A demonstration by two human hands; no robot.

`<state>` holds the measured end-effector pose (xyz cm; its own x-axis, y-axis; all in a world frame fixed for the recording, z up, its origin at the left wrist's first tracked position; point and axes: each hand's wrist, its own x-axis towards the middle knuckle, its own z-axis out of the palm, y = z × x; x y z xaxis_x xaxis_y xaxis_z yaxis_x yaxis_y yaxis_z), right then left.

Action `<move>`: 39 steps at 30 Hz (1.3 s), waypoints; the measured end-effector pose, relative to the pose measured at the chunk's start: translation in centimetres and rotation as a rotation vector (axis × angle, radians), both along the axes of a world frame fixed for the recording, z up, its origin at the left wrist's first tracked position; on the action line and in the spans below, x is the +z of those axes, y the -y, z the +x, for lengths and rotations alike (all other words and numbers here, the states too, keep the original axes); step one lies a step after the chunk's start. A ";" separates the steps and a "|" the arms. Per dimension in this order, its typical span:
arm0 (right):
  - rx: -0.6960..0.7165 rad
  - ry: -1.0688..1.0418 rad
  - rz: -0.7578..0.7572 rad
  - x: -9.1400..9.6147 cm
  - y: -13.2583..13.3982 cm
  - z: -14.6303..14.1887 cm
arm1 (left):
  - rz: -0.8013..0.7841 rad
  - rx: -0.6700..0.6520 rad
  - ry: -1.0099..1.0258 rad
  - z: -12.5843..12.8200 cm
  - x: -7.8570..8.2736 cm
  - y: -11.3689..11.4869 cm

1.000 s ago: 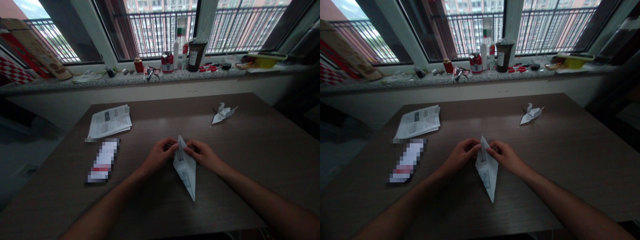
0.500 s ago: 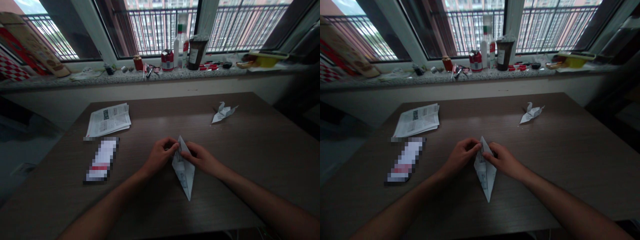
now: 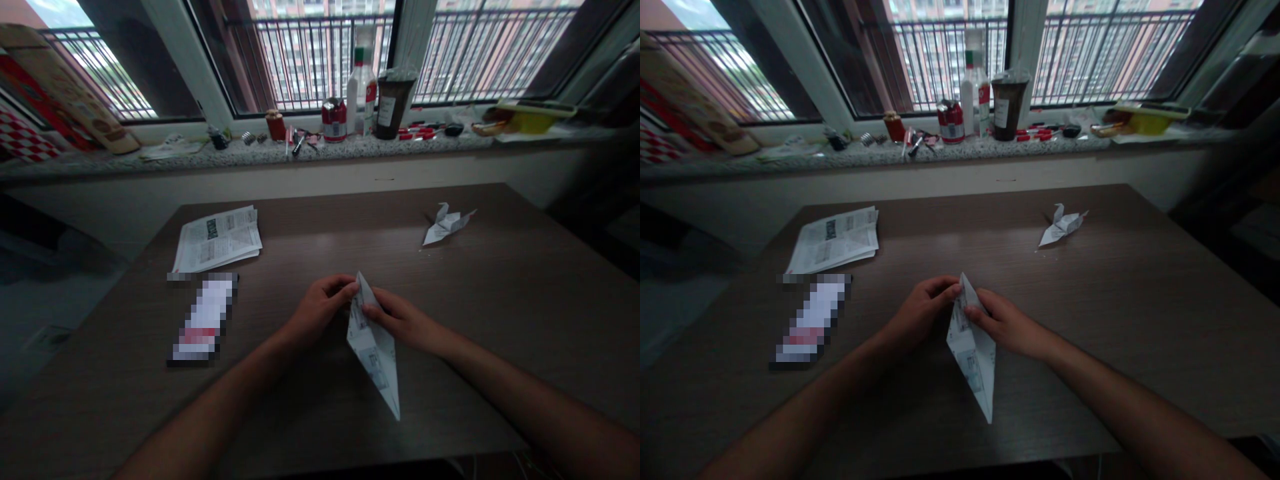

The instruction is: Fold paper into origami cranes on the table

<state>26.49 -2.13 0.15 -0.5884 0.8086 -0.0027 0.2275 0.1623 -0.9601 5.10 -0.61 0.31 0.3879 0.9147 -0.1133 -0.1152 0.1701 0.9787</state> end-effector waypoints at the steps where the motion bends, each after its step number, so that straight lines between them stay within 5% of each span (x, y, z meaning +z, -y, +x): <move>1: 0.005 -0.008 -0.002 0.0 0.0 0.0 | -0.008 0.003 0.011 0.0 0.0 0.0; 19: -0.035 0.041 0.097 -0.3 0.1 -0.4 | 0.079 0.045 -0.101 0.2 0.3 0.0; 28: -0.254 -0.022 0.012 -0.8 -1.1 0.5 | 0.234 -0.034 -0.301 -0.5 1.0 -0.1; 39: -0.444 -0.107 -0.017 -0.2 -1.6 0.8 | 0.121 -0.178 -0.215 -0.6 0.5 0.2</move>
<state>27.30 -0.49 -0.05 -0.1825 0.9829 0.0240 0.1713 0.0558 -0.9836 4.49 -0.85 0.84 0.5222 0.8464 -0.1045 0.1176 0.0500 0.9918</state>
